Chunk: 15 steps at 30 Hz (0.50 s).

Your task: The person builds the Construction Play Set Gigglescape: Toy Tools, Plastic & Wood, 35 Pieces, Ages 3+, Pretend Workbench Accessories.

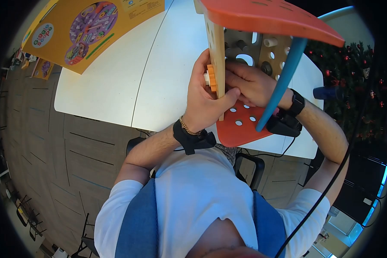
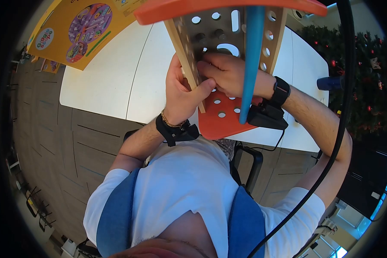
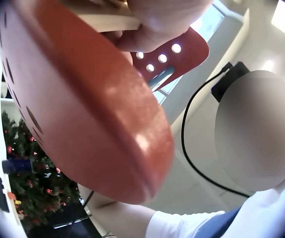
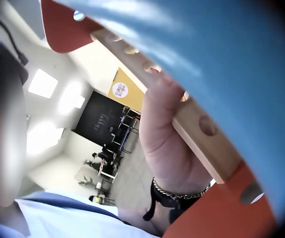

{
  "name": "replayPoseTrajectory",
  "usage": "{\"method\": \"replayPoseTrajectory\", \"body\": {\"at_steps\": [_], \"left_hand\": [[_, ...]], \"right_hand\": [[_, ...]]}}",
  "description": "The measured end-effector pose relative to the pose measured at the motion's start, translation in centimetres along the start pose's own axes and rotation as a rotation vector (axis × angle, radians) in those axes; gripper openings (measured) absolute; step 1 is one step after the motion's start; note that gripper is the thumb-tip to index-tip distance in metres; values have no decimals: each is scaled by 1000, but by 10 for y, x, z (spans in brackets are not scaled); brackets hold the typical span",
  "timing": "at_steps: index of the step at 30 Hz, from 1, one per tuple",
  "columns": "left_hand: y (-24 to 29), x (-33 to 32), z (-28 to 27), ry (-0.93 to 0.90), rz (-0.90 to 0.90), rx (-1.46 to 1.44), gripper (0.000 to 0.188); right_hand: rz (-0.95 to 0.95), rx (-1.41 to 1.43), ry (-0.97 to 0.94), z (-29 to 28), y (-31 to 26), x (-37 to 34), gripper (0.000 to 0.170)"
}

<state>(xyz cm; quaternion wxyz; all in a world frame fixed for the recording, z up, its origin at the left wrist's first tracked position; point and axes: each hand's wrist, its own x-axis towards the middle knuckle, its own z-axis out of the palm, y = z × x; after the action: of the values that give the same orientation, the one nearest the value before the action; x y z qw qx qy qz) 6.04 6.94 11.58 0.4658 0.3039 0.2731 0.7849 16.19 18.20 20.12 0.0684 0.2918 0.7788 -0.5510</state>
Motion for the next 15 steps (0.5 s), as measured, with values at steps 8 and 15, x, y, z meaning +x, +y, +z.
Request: {"method": "replayPoseTrajectory", "body": {"at_steps": [8,15], "left_hand": [[26,34,-17,-79,407,719,113],[67,70,-48,-219,887,1227,108]], "right_hand": [[-299,463,-309,-48,24,-7,55],[-491,1007,188,-80,113,-58,98]]}}
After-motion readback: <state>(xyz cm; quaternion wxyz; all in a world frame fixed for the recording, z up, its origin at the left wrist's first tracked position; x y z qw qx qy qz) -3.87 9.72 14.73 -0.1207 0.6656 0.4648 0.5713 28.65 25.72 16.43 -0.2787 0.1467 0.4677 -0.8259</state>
